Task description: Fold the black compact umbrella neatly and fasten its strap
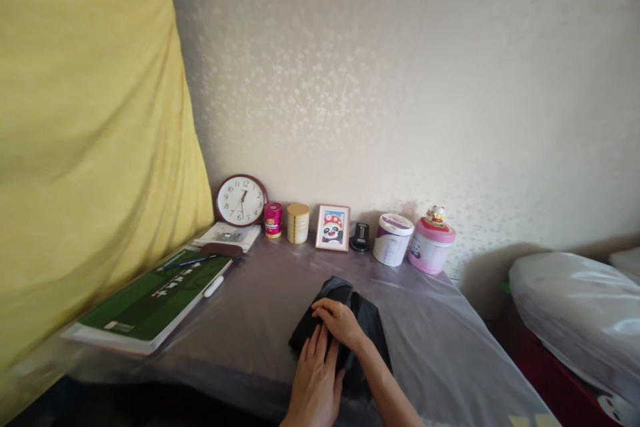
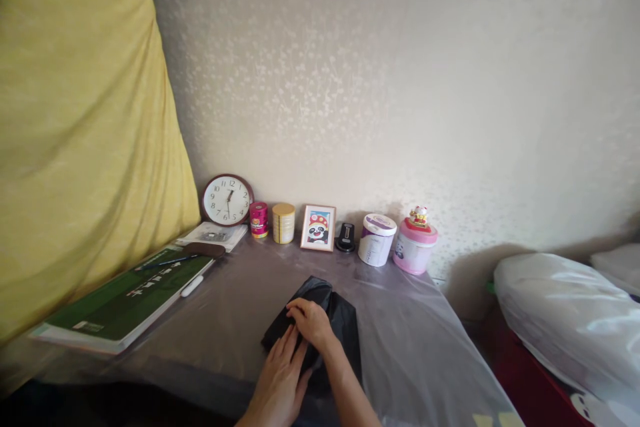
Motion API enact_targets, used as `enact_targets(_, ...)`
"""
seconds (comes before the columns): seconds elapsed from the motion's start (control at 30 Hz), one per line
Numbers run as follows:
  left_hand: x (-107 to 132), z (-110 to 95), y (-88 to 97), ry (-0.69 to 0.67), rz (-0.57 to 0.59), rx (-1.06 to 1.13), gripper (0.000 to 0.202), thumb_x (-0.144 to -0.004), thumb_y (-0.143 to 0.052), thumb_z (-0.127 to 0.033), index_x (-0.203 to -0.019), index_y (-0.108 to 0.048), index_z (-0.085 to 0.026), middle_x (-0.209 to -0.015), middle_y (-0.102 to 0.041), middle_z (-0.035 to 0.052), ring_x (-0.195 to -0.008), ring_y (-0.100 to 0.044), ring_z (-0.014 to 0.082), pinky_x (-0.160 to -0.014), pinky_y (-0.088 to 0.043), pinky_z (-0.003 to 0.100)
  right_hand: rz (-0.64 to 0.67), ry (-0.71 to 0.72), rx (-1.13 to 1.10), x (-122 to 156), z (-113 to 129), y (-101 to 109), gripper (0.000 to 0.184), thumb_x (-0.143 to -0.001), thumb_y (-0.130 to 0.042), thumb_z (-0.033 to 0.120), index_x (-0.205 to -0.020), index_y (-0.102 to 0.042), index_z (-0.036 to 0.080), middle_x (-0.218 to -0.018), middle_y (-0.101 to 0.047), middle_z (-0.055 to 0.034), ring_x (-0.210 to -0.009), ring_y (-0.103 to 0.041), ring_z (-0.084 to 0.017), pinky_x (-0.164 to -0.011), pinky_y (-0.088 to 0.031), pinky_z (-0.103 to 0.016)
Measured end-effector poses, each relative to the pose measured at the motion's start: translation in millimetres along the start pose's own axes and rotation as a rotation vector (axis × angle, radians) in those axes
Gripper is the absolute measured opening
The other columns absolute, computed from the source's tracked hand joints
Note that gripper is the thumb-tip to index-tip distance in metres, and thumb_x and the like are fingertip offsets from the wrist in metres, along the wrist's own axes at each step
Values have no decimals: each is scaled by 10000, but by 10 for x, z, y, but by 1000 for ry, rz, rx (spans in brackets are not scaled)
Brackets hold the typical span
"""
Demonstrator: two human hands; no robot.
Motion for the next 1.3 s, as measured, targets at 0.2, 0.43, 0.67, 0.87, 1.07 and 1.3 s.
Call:
enact_targets(0.2,78,113,-222,31,130,-3,540,-792,-429,-273,-1320,-359,-182,-1407,-337,133,-1280,-335,263,-1012,-372,412,-101,214,105,225,102,108,258,-877,-437,287,-954,-676,227,-935,-696,-36,-934,-591,-177,-850,-454,-300)
enact_targets(0.43,70,128,-266,43,216,-15,654,-774,-426,-225,-1385,-193,-216,-1467,-188,116,-1320,-238,284,-1020,-347,451,-170,345,298,16,-203,149,291,-901,-400,264,-974,-673,195,-1087,-657,-69,-1140,-495,-202,-990,-361,-388)
enact_targets(0.67,55,148,-226,110,332,102,627,-822,-408,-374,-1387,-162,-254,-1484,-93,104,-1333,-197,289,-1050,-280,458,-137,148,396,-460,-513,172,267,-889,-415,256,-942,-676,246,-1084,-665,-5,-1153,-479,-184,-1008,-305,-353)
enact_targets(0.87,-11,63,-59,227,514,110,775,-718,-489,-277,-1389,-103,-242,-1486,27,95,-1358,-70,281,-1065,-219,453,-207,-16,362,-594,-637,268,281,-875,-398,268,-978,-655,221,-1062,-667,-50,-1032,-569,-179,-930,-375,-298)
enact_targets(1.07,-9,7,70,242,607,104,912,-614,-490,-97,-1390,-24,-206,-1482,82,94,-1363,-16,252,-1055,-257,372,-429,-281,268,-134,-968,754,343,-826,-369,280,-1018,-619,143,-1068,-648,-125,-998,-590,-209,-870,-424,-305)
enact_targets(1.3,54,93,65,211,462,121,924,-590,-423,-20,-1396,-8,-196,-1489,-11,103,-1357,-117,212,-1051,-272,312,-483,-507,37,663,-1307,1002,347,-777,-368,405,-844,-629,185,-765,-697,-72,-702,-656,-193,-568,-479,-266)
Point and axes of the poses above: each hand's wrist, its own x-axis away from the middle knuckle, its own y-axis out of the back of the hand, z = x × y, the point moved 5 cm from there along -x, towards the middle knuckle
